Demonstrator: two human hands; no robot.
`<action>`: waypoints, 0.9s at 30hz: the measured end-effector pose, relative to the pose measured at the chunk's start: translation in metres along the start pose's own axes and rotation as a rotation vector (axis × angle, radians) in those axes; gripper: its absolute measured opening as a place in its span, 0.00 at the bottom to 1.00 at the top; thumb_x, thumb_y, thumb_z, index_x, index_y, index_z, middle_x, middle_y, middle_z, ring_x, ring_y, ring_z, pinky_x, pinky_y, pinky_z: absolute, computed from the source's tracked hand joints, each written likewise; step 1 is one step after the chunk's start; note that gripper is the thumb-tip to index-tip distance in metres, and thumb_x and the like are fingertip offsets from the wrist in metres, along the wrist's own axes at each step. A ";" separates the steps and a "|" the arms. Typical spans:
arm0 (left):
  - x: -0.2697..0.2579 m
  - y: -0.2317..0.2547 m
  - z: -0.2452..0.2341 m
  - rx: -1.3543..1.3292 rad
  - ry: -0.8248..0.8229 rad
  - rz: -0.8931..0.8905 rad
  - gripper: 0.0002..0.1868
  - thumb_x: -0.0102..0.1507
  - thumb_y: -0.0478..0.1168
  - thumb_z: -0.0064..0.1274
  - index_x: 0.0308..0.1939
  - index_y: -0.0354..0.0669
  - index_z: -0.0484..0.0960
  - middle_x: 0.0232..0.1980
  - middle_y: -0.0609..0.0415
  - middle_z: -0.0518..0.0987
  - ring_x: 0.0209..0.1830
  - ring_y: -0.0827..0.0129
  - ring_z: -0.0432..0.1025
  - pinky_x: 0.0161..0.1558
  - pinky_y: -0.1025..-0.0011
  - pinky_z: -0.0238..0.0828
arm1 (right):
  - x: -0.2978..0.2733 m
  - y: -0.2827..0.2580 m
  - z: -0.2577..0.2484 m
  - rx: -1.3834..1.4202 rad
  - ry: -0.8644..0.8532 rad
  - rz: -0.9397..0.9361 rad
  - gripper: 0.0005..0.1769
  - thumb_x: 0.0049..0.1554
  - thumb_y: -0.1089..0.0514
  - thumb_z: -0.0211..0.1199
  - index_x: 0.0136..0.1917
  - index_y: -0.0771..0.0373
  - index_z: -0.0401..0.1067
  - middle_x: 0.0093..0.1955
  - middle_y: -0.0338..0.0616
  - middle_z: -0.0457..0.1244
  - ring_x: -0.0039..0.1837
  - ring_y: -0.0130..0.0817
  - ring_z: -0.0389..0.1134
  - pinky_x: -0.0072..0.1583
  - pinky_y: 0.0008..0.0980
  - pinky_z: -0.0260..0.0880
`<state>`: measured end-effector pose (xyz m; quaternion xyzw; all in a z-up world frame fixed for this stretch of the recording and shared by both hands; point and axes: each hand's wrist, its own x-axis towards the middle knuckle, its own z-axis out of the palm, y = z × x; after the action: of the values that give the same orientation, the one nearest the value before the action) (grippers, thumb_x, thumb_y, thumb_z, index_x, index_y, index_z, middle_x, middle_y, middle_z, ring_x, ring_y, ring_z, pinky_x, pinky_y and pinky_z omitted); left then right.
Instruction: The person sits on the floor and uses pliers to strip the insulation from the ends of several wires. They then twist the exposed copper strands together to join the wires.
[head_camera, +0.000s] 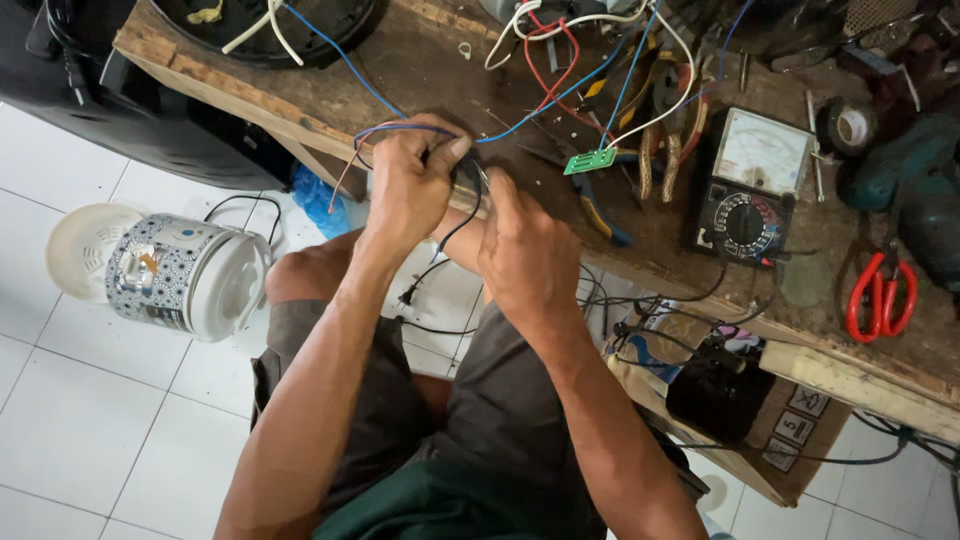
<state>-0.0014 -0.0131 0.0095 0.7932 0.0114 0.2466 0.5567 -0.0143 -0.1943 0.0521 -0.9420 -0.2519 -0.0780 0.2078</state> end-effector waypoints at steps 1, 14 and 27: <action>0.002 0.003 0.001 -0.001 0.000 0.001 0.06 0.70 0.33 0.64 0.37 0.36 0.89 0.44 0.45 0.89 0.49 0.42 0.85 0.55 0.52 0.77 | 0.000 -0.001 -0.002 -0.001 0.001 0.000 0.19 0.70 0.53 0.54 0.72 0.48 0.73 0.48 0.52 0.75 0.42 0.63 0.78 0.45 0.63 0.80; 0.001 -0.002 0.020 0.171 0.081 0.070 0.07 0.69 0.33 0.64 0.36 0.34 0.90 0.41 0.40 0.89 0.47 0.30 0.82 0.52 0.41 0.77 | 0.009 0.000 0.003 -0.068 -0.083 0.029 0.26 0.65 0.57 0.53 0.75 0.50 0.72 0.45 0.49 0.72 0.39 0.69 0.76 0.45 0.69 0.79; 0.000 -0.007 0.026 0.241 0.107 0.092 0.14 0.67 0.34 0.66 0.28 0.29 0.82 0.34 0.32 0.83 0.41 0.22 0.77 0.45 0.35 0.73 | 0.007 -0.003 -0.010 -0.001 -0.186 0.041 0.28 0.64 0.58 0.55 0.77 0.54 0.69 0.46 0.59 0.73 0.44 0.75 0.76 0.48 0.74 0.78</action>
<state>0.0112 -0.0336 -0.0035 0.8398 0.0341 0.3105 0.4440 -0.0107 -0.1929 0.0635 -0.9502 -0.2506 0.0138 0.1846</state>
